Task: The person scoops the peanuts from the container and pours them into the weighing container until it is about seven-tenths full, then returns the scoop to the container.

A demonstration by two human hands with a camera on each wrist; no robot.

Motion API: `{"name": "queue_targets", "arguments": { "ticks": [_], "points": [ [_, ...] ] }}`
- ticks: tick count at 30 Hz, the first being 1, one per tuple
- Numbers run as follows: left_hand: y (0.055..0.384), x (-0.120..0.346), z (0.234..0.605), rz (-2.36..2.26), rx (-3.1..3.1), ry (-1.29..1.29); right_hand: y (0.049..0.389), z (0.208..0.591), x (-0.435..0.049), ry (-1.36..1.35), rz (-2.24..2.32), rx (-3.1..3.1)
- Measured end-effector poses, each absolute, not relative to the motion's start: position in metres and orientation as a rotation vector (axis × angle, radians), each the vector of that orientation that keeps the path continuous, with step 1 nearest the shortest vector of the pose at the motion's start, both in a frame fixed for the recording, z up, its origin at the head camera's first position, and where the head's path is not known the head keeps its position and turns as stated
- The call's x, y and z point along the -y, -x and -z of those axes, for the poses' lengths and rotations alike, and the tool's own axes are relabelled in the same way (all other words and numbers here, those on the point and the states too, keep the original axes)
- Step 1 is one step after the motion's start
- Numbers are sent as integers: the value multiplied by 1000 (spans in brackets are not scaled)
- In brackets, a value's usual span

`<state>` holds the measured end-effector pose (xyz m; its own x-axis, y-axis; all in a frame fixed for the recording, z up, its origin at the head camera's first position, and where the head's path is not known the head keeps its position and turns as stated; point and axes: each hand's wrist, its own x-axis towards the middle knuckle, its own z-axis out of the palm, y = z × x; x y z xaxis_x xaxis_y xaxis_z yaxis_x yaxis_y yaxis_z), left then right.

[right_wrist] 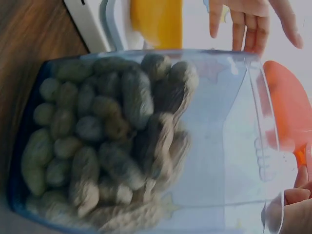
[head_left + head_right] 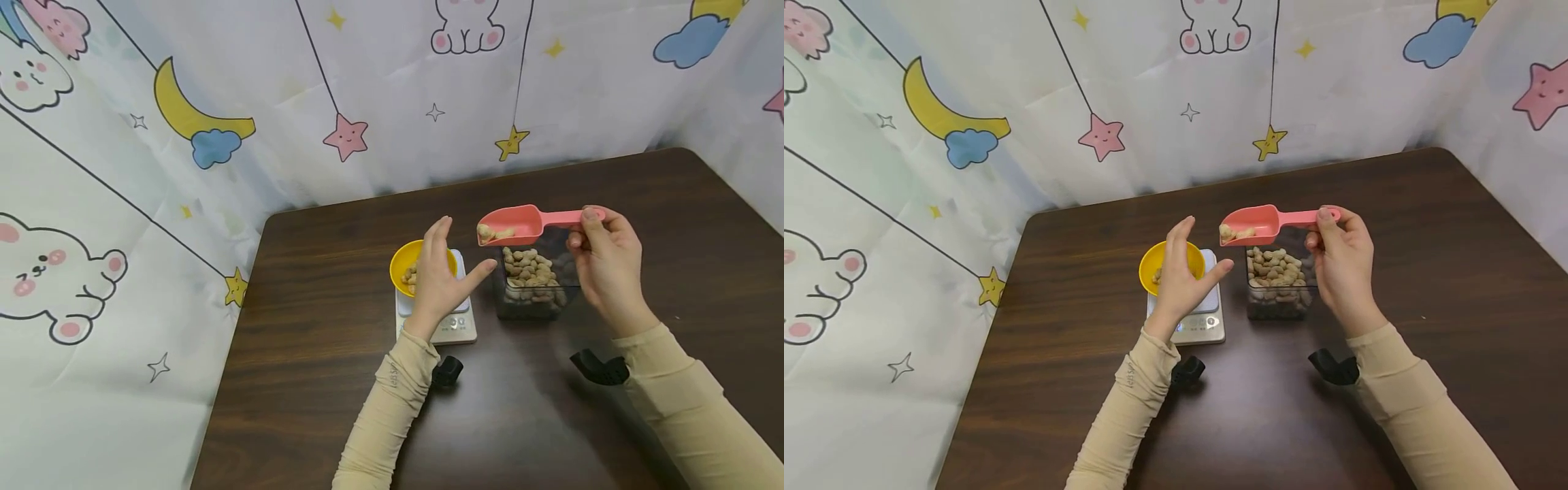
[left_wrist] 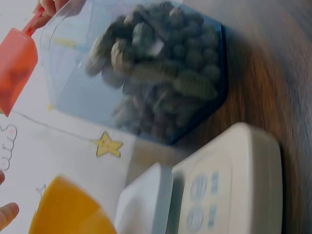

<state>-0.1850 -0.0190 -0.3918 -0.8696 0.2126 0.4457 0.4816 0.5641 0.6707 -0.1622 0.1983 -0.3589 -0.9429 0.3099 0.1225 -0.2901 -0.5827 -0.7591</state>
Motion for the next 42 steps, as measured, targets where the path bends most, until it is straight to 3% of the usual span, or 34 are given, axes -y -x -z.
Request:
{"name": "queue_targets", "arguments": {
  "ticks": [17, 42],
  "points": [
    [184, 72, 421, 1284, 2450, 295, 174, 350, -165, -51, -2495, 1435],
    [177, 79, 446, 1214, 2664, 115, 173, 359, -148, -193, -2136, 1861]
  ]
}}
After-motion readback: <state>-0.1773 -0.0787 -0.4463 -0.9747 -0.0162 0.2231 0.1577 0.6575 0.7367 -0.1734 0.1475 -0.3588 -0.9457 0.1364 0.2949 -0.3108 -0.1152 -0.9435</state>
